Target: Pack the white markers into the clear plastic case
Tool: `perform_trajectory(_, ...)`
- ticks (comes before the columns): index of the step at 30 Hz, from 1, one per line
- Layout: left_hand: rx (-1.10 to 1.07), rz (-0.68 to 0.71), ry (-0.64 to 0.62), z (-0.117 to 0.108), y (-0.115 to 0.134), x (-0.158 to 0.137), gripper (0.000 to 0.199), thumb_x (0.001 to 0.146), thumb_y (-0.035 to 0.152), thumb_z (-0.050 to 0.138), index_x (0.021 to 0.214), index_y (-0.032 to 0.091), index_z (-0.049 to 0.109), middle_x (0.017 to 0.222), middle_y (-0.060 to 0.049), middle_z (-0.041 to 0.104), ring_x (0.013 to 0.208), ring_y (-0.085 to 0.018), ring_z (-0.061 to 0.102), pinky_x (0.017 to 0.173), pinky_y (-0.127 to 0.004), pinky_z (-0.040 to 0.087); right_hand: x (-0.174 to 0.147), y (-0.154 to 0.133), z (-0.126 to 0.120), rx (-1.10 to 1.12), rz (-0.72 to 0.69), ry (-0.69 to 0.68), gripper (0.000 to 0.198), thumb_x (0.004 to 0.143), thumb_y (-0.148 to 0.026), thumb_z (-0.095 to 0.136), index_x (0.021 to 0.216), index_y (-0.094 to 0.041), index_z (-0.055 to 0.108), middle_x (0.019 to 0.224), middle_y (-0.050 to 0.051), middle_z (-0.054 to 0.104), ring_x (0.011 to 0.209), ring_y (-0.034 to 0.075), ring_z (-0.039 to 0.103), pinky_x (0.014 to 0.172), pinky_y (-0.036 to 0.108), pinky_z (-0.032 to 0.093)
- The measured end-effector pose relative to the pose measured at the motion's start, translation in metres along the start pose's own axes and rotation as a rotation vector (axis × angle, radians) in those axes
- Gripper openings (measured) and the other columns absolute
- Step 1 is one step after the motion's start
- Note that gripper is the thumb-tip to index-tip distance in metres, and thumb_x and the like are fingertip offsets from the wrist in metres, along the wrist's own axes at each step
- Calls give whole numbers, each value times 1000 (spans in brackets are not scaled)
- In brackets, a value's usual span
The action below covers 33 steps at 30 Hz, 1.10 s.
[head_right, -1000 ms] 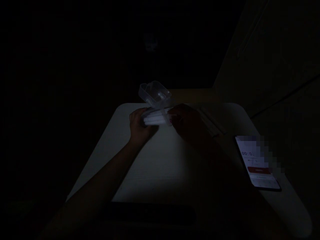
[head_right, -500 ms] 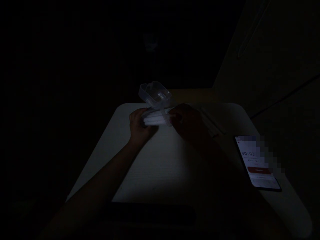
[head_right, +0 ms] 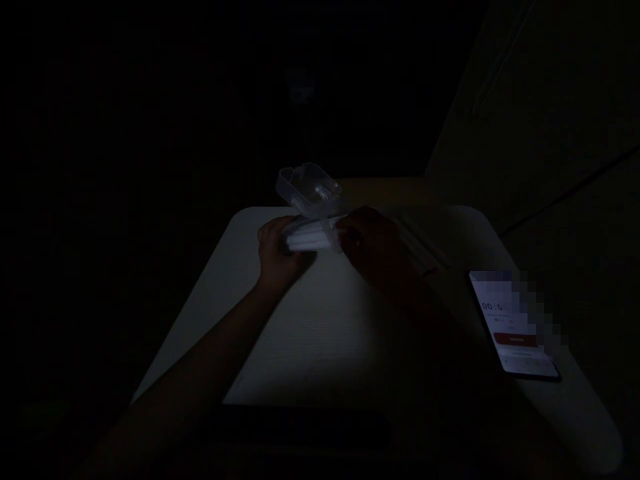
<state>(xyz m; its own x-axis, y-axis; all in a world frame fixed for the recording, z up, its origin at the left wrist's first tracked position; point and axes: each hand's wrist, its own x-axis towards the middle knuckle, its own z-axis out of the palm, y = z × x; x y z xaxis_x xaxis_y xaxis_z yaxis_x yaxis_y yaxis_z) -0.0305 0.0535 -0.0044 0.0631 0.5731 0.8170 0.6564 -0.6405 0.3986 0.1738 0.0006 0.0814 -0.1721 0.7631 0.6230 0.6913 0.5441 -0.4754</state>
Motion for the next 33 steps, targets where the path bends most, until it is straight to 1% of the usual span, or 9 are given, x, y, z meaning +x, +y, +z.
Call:
perform_trajectory(5,28,-20,12,1,0,-1,53,64,31,64,116,22,52,112,-7,60,106,-25,52,92,-40,41,-1,2,2,-28,-23,74,17,73,-15,59,86,-13,70,87,5,63,75,9,59,67,18,47)
perform_trajectory(8,24,-26,14,1,0,-1,55,63,30,65,116,22,52,112,-7,60,106,-25,51,92,-40,41,-2,1,2,-48,51,91,17,74,-20,60,86,-14,70,87,5,64,74,10,59,68,20,48)
perform_trajectory(12,33,-44,-10,1,0,0,54,63,29,64,115,22,52,111,-8,60,106,-26,52,92,-41,40,-2,-2,4,-2,152,69,18,75,-26,60,86,-15,69,83,4,65,70,10,59,66,21,48)
perform_trajectory(19,39,-43,-7,1,0,-1,55,61,28,64,114,22,52,111,-7,60,106,-25,52,92,-40,40,-2,-3,6,-1,101,44,16,76,-24,58,83,-16,69,84,3,65,71,10,59,71,22,47)
perform_trajectory(24,19,-18,-4,1,1,0,55,63,30,64,115,22,51,112,-8,59,106,-25,51,92,-41,40,-3,-5,8,-19,40,67,16,79,-23,55,83,-14,67,84,4,63,70,9,57,69,22,48)
perform_trajectory(27,19,-36,-6,0,1,0,55,64,31,64,116,22,51,112,-8,59,106,-26,50,92,-41,40,-5,-9,9,-159,-5,113,21,84,-24,49,87,-13,67,93,8,63,86,14,58,82,29,49)
perform_trajectory(29,33,-60,-13,0,3,0,55,63,31,64,116,22,50,112,-8,59,107,-26,50,92,-41,40,-8,-12,12,-251,-49,114,28,88,-26,43,96,-12,66,104,11,62,100,18,55,93,34,46)
perform_trajectory(31,43,-73,-15,0,3,0,55,62,29,63,116,22,51,112,-8,59,107,-26,50,92,-40,40,-13,-14,18,-291,-83,95,37,91,-29,39,110,-7,62,117,14,57,114,21,50,103,37,40)
perform_trajectory(33,41,-70,-8,0,4,0,56,61,27,63,116,22,51,112,-7,59,107,-26,51,92,-40,41,-18,-16,27,-298,-69,67,51,93,-36,34,127,-2,49,133,17,46,129,24,38,112,40,32)
